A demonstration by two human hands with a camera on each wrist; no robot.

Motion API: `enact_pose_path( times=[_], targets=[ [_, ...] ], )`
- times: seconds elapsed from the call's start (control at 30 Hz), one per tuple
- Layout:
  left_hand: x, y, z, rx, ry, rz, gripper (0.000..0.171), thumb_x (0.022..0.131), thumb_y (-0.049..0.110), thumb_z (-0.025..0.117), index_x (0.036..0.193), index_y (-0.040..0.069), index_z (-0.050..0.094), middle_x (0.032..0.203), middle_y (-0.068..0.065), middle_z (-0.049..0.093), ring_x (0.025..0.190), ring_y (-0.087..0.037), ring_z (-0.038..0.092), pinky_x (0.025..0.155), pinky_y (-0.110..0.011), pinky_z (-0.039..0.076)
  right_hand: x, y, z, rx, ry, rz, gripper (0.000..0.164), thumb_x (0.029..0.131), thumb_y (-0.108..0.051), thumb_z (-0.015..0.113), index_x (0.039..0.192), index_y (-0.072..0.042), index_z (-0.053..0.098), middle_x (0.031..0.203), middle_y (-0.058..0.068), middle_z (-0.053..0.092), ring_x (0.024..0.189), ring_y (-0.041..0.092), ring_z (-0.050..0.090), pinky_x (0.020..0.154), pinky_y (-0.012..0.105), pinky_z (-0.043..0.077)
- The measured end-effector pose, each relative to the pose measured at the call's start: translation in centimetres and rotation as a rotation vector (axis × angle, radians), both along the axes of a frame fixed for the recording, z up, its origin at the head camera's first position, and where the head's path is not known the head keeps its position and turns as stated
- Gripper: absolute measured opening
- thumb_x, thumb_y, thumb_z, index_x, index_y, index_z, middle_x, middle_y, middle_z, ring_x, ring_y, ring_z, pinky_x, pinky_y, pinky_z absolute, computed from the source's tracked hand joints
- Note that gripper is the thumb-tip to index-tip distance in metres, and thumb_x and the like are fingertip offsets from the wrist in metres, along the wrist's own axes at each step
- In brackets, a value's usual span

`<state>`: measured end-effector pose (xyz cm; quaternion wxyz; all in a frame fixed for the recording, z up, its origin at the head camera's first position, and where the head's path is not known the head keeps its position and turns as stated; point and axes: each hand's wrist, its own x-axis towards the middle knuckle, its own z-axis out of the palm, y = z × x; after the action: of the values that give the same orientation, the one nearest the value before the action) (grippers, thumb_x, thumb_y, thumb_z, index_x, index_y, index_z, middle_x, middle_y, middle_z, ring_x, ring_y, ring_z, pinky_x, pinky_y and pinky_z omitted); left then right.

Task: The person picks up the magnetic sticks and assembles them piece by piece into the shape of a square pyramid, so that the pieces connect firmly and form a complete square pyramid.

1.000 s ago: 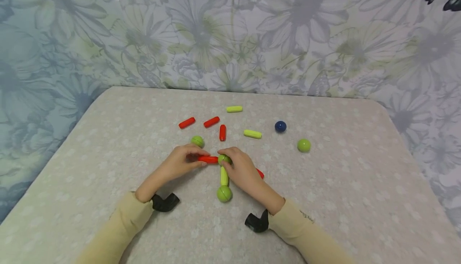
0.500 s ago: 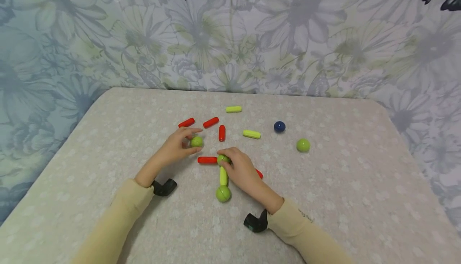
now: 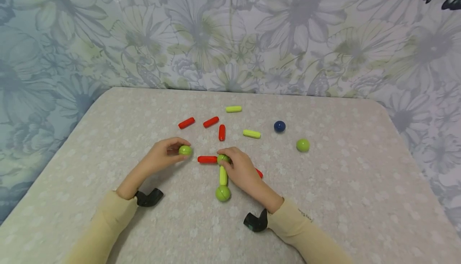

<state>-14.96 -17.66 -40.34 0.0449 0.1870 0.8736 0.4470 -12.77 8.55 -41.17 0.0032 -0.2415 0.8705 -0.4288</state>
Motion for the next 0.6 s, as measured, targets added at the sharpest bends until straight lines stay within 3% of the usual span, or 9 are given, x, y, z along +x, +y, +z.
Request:
enact_pose_path(
  times=[0.2, 0.43, 0.6],
  targets=[
    [1.3, -0.3, 0.0, 0.062, -0.027, -0.030, 0.031, 0.080, 0.002, 0.073, 0.110, 0.000, 0.063, 0.104, -0.007, 0.063, 0.096, -0.023, 0.060, 0.083, -0.035, 0.049, -0.1, 0.1, -0.1, -0.003, 0.006, -0.001, 0.026, 0.088, -0.006, 0.066, 0.114, -0.005, 0.065, 0.107, 0.005, 0.061, 0.091, 0.015, 0.058, 0.076, 0.031, 0.048],
    [1.6, 0.9, -0.7, 0.078, -0.043, -0.037, 0.031, 0.082, 0.008, 0.073, 0.110, 0.002, 0.064, 0.104, -0.004, 0.064, 0.094, -0.020, 0.059, 0.079, -0.036, 0.050, -0.1, 0.0, 0.0, 0.001, 0.007, -0.005, 0.026, 0.088, -0.006, 0.066, 0.114, -0.005, 0.065, 0.108, 0.005, 0.062, 0.091, 0.015, 0.058, 0.077, 0.032, 0.048],
    [1.5, 1.3, -0.9, 0.075, -0.065, -0.008, 0.030, 0.083, 0.006, 0.072, 0.112, 0.003, 0.065, 0.105, -0.004, 0.064, 0.095, -0.020, 0.058, 0.079, -0.035, 0.049, -0.3, 0.4, 0.3, 0.005, 0.001, 0.021, 0.026, 0.089, -0.007, 0.065, 0.115, -0.004, 0.064, 0.107, 0.006, 0.062, 0.092, 0.016, 0.058, 0.078, 0.032, 0.048]
  ],
)
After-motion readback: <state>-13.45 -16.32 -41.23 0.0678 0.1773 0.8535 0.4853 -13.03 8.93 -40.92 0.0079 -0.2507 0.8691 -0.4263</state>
